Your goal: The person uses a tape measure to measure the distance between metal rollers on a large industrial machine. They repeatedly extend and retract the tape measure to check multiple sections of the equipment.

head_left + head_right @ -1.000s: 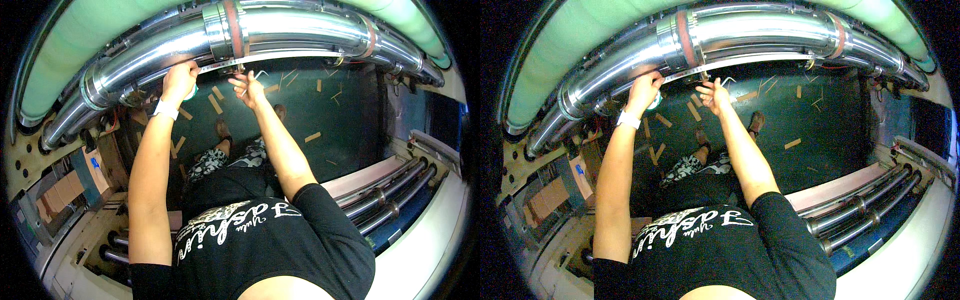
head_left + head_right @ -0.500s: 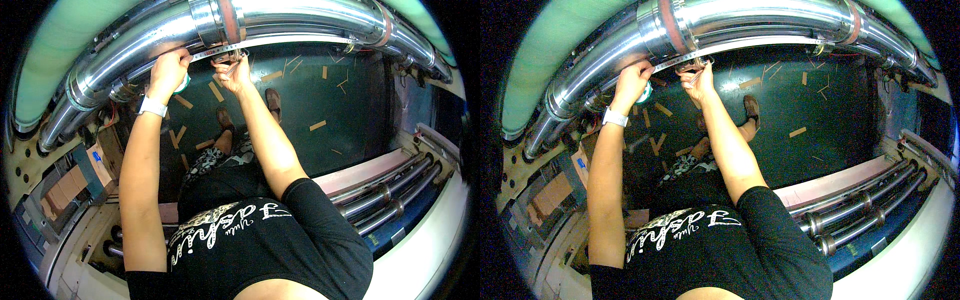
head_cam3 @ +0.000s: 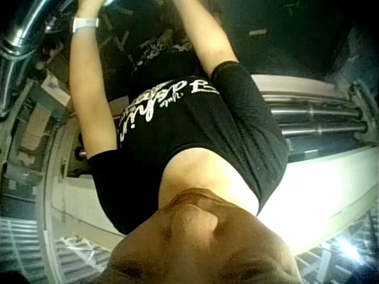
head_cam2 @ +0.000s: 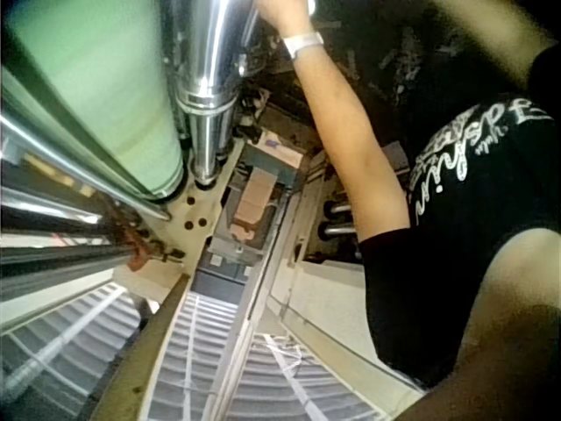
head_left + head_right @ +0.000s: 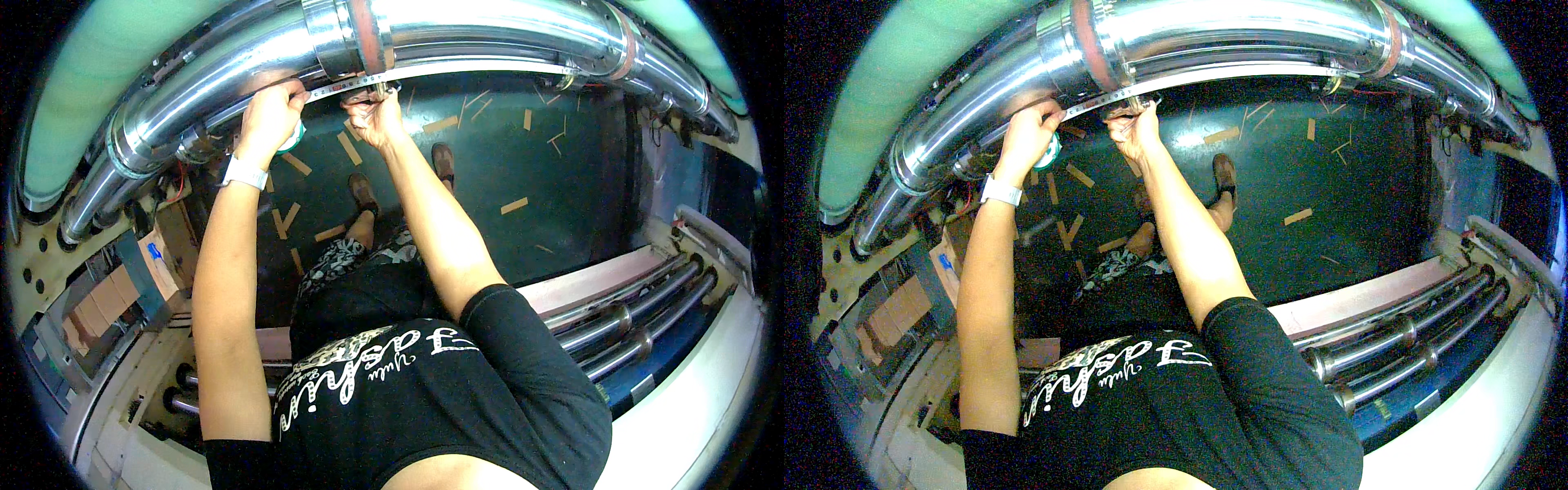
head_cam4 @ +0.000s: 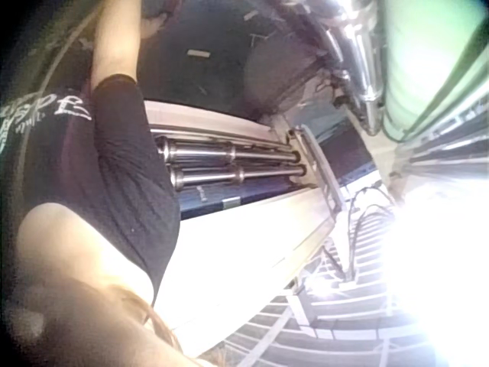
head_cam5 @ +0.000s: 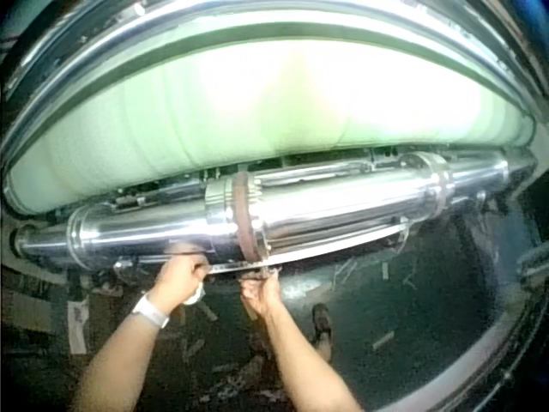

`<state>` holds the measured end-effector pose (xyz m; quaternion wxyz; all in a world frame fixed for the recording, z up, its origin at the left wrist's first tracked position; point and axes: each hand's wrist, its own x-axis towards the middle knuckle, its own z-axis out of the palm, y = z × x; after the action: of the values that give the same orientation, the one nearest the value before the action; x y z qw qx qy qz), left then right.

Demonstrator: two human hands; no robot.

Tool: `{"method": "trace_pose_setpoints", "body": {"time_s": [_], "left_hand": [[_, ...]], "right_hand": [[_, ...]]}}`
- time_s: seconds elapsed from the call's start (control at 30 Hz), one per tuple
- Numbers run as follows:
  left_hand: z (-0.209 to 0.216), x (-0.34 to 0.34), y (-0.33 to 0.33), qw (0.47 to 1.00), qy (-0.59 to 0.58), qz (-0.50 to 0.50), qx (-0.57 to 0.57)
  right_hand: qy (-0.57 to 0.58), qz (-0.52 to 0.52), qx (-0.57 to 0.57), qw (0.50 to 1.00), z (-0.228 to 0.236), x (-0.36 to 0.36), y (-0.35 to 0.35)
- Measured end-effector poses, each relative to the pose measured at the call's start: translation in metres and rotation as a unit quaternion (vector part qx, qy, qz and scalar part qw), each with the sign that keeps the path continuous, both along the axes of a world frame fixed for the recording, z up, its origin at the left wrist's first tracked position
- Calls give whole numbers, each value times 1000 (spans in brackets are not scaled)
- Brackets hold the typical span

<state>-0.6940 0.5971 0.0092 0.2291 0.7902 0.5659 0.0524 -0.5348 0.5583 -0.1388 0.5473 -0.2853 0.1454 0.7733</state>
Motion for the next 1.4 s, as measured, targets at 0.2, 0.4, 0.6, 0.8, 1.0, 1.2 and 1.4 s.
{"method": "trace_pose_setpoints", "body": {"time_s": [0.2, 0.4, 0.6, 0.8, 1.0, 1.2, 1.4], "left_hand": [[-2, 0, 1, 1000, 17, -2, -2], [-2, 0, 1, 1000, 2, 4, -9], [-1, 0, 1, 1000, 4, -1, -6], [-2, 0, 0, 1000, 5, 5, -8], [-4, -2, 2, 1000, 6, 2, -2], [-2, 1, 2, 1000, 11, 6, -12], [0, 1, 1, 1000, 10, 5, -13]], "right_hand": [[-10, 14, -19, 1000, 5, -1, -3], [4, 9, -21, 1000, 2, -1, 0], [-13, 14, -29, 999, 5, -2, -2], [5, 20, -12, 1000, -1, -1, -2], [-22, 18, -20, 999, -3, -4, 0], [-6, 31, -11, 999, -1, 0, -2], [-10, 29, -27, 999, 5, -2, -3]]}}
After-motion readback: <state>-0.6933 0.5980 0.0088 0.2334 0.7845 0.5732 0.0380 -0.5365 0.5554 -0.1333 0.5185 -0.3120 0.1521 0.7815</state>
